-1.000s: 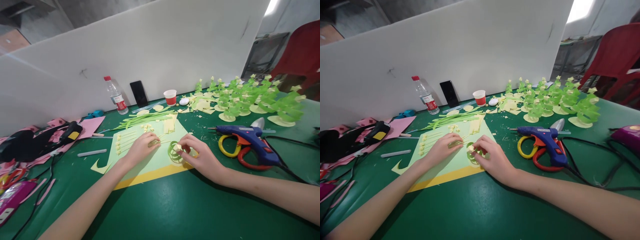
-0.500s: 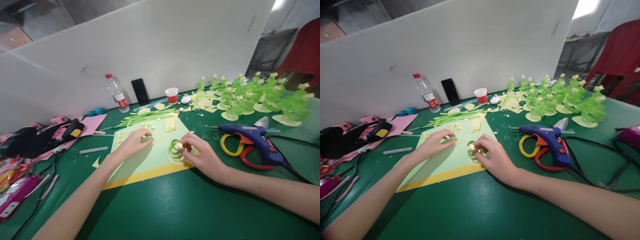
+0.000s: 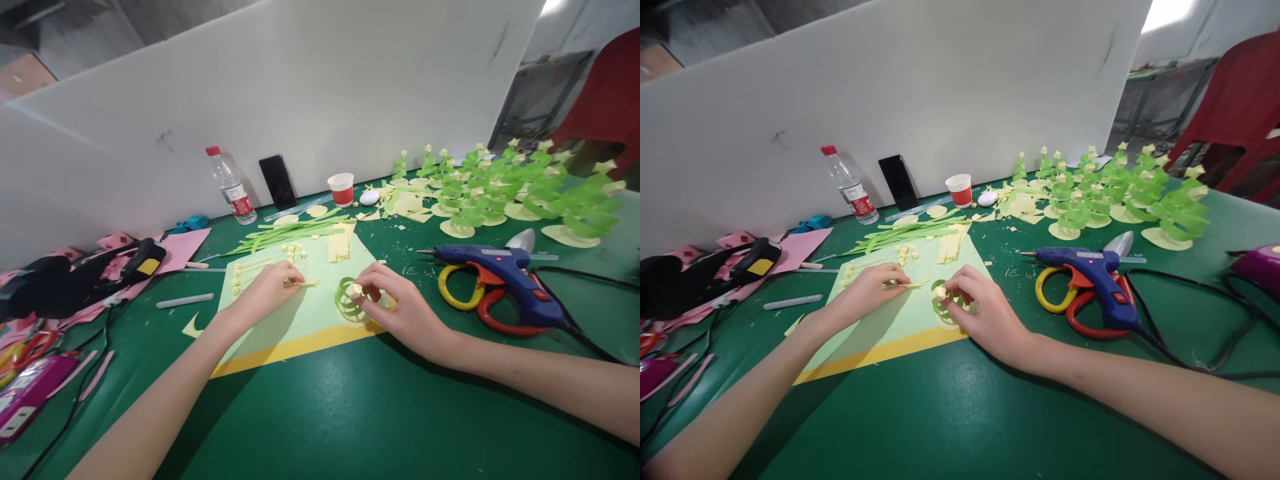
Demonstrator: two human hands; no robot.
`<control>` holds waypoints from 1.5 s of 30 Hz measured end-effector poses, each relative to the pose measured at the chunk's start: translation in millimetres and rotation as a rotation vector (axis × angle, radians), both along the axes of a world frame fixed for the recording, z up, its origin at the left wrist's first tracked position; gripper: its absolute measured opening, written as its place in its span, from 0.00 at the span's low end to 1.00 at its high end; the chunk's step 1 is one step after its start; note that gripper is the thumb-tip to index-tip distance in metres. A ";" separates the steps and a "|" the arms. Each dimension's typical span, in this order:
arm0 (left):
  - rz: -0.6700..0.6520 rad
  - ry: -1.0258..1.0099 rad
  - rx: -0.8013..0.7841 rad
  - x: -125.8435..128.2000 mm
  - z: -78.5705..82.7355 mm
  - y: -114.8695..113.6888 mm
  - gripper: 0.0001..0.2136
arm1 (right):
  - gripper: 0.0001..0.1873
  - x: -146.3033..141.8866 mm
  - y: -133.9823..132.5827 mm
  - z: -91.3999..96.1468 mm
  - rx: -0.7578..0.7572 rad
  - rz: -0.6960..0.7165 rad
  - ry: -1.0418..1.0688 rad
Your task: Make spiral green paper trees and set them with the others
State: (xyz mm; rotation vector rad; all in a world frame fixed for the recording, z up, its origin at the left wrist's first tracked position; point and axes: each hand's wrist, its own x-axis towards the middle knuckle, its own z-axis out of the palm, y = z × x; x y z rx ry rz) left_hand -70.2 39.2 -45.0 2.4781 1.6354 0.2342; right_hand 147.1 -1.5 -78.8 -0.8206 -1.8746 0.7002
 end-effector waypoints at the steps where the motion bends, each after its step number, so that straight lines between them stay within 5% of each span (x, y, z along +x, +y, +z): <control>1: 0.003 -0.009 0.001 0.1 0.2 0.0 0.08 | 0.06 0.1 -0.1 0.1 0.002 0.001 0.002; 29: 0.245 -0.263 0.054 3.0 1.2 0.1 0.07 | 0.06 1.3 -0.2 0.3 0.002 0.014 0.013; 36: 0.161 -0.262 0.137 0.8 -4.3 0.9 0.12 | 0.06 0.7 -0.5 1.2 -0.002 0.010 0.004; 45: -0.096 -0.126 0.121 -3.5 -5.7 -0.9 0.05 | 0.06 0.7 0.1 0.9 0.008 0.008 0.000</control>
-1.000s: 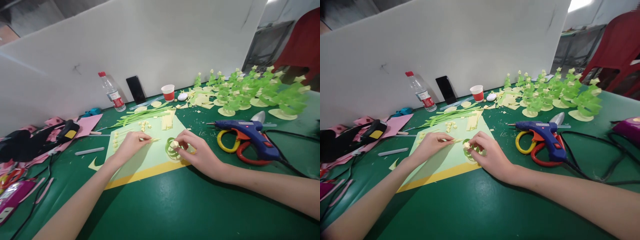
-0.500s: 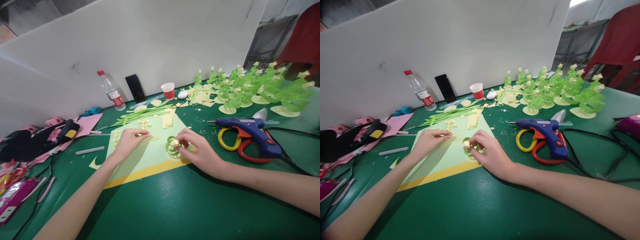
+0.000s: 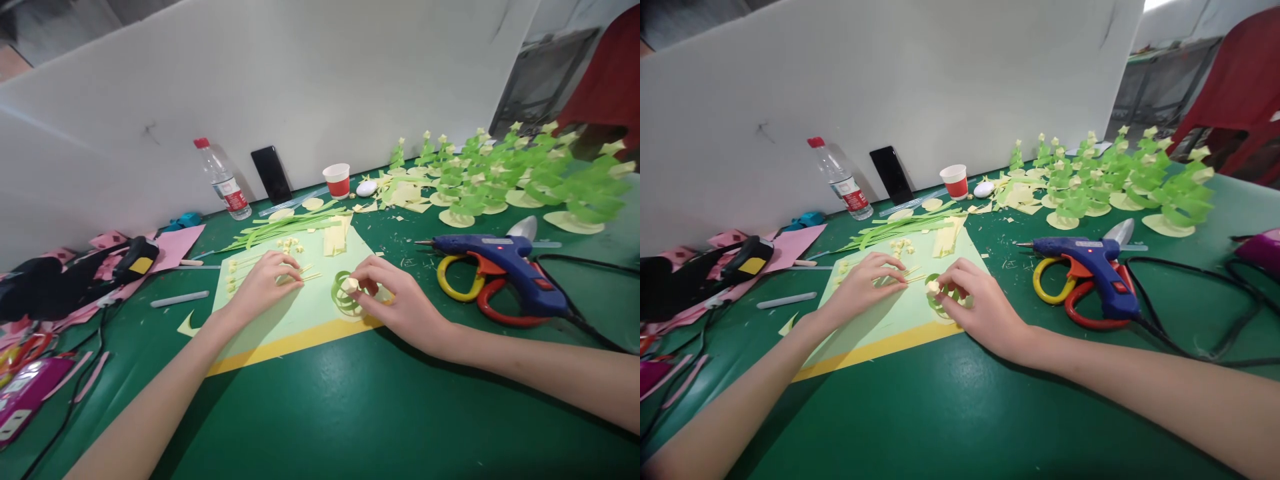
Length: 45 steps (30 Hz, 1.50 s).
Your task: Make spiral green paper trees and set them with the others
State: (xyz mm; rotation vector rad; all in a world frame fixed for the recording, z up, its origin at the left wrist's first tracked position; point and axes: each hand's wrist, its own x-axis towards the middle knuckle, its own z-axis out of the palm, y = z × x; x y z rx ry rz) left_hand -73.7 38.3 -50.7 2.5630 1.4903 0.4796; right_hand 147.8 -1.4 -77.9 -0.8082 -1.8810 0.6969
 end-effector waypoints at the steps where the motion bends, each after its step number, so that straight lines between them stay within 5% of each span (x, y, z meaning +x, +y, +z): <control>1: -0.009 0.010 0.002 -0.4 -1.0 0.1 0.05 | 0.06 0.1 -0.1 -0.2 0.000 -0.001 -0.001; 6: -0.010 0.032 0.028 -0.8 -2.4 0.8 0.07 | 0.05 0.0 0.1 -0.6 -0.002 -0.007 -0.002; 14: 0.165 -0.007 0.166 -4.8 -4.6 7.0 0.06 | 0.06 -0.8 0.1 -0.7 -0.006 -0.009 -0.003; 45: 0.109 0.014 0.098 -1.7 -15.1 5.0 0.07 | 0.06 -0.8 0.5 0.0 -0.014 -0.011 -0.004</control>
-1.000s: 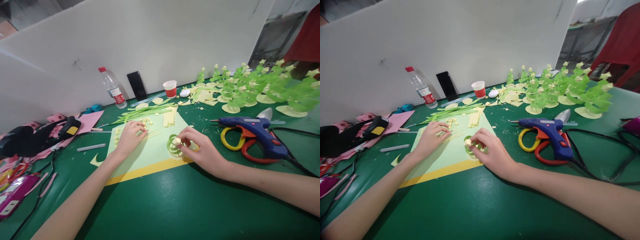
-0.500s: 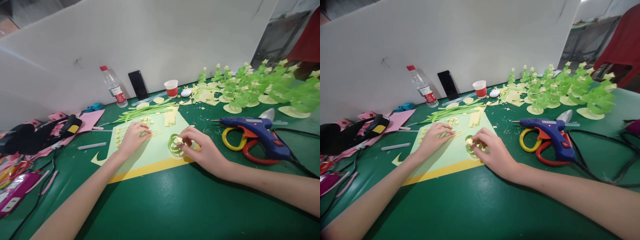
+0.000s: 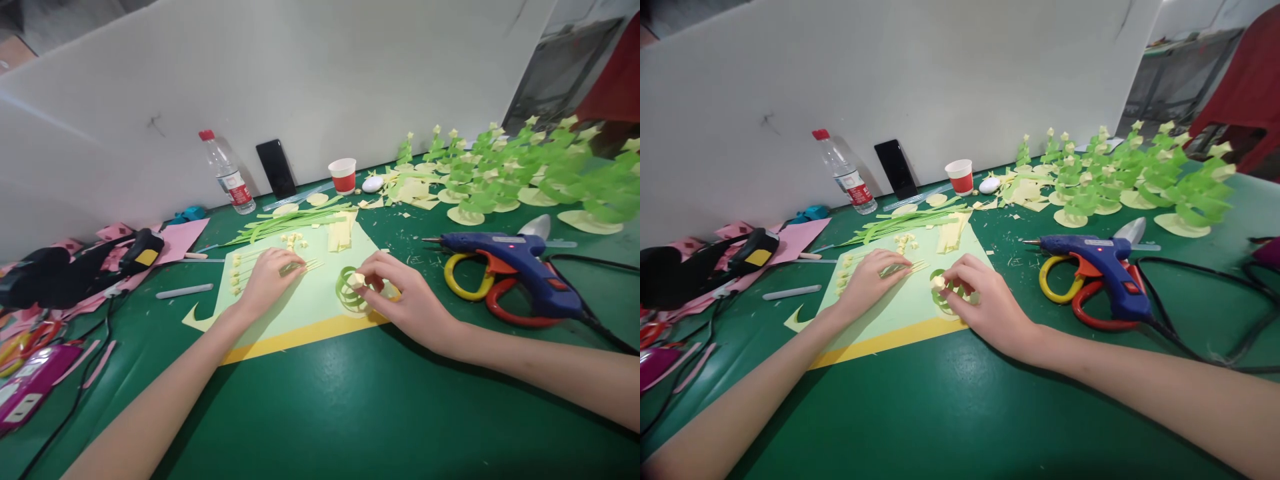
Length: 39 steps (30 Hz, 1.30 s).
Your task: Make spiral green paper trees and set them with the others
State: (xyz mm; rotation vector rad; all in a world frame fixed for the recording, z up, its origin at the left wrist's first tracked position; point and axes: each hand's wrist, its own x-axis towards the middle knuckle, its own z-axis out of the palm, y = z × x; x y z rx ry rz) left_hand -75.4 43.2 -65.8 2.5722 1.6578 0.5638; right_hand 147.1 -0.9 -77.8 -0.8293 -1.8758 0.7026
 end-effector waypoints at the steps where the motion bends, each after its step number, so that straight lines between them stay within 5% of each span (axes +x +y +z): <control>1: 0.001 0.004 -0.001 0.0 -0.1 0.0 0.07 | 0.05 0.1 -0.1 0.0 0.002 0.001 0.003; 32: 0.011 0.014 -0.016 -0.2 -2.4 -1.8 0.12 | 0.05 0.7 0.5 -1.7 0.025 0.002 0.013; 39: -0.065 0.110 -0.190 -11.8 17.8 -2.3 0.20 | 0.06 0.6 -0.1 -1.0 0.022 0.006 0.009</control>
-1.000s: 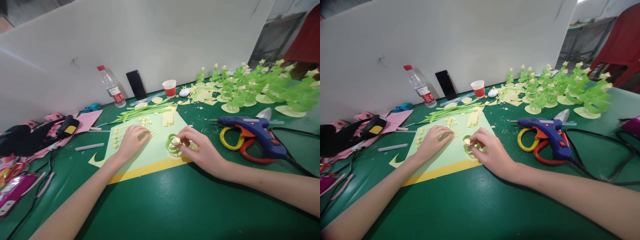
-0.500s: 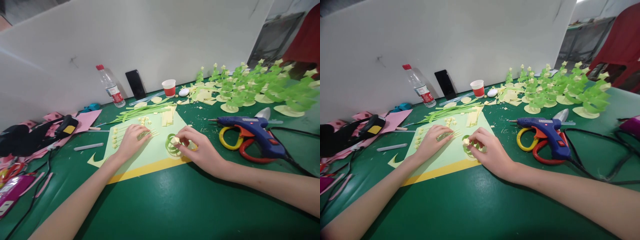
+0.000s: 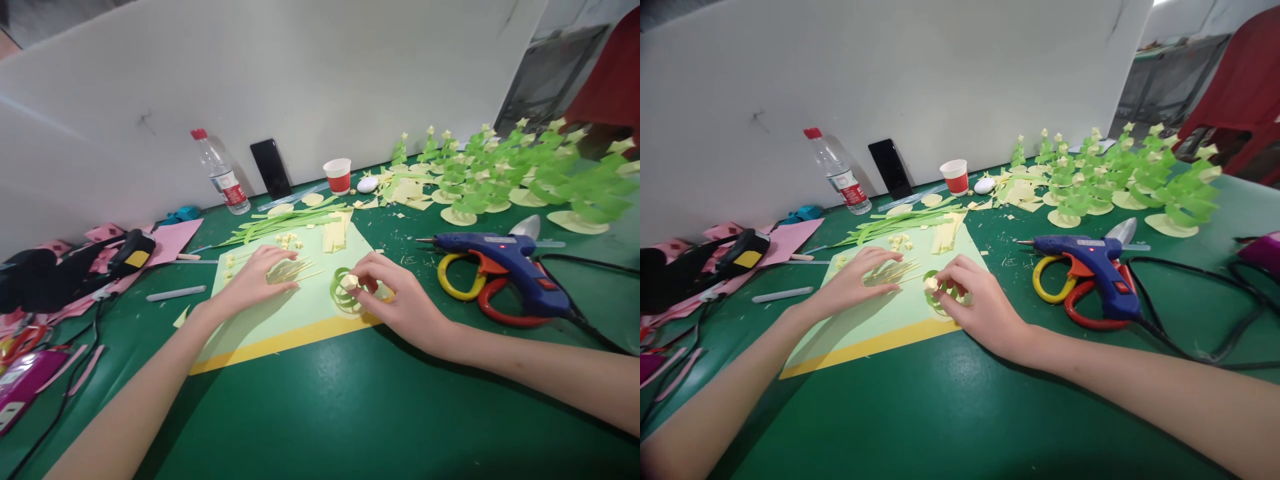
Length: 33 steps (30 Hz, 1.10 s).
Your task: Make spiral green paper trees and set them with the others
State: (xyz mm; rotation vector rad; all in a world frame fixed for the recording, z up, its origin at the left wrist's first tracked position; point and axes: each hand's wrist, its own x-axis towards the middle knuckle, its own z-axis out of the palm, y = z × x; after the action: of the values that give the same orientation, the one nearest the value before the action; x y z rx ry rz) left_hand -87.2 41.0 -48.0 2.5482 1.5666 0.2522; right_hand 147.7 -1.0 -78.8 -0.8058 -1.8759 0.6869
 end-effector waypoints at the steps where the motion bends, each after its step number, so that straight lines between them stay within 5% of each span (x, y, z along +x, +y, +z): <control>1: -0.007 0.022 -0.025 -3.0 5.4 -0.6 0.20 | 0.06 0.0 -0.1 0.0 0.000 -0.001 0.001; 8: 0.010 0.175 -0.072 -25.9 29.2 2.2 0.13 | 0.06 -0.2 0.5 -0.3 0.003 0.003 0.007; 33: -0.056 0.294 0.099 -33.0 16.4 11.3 0.09 | 0.05 0.4 -0.2 0.3 -0.015 -0.001 -0.003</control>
State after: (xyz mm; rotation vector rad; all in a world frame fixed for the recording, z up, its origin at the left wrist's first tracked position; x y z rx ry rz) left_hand -120.2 52.3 -31.6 2.8064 1.6085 -0.0568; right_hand 148.1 -1.2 -78.6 -0.8174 -1.8755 0.6999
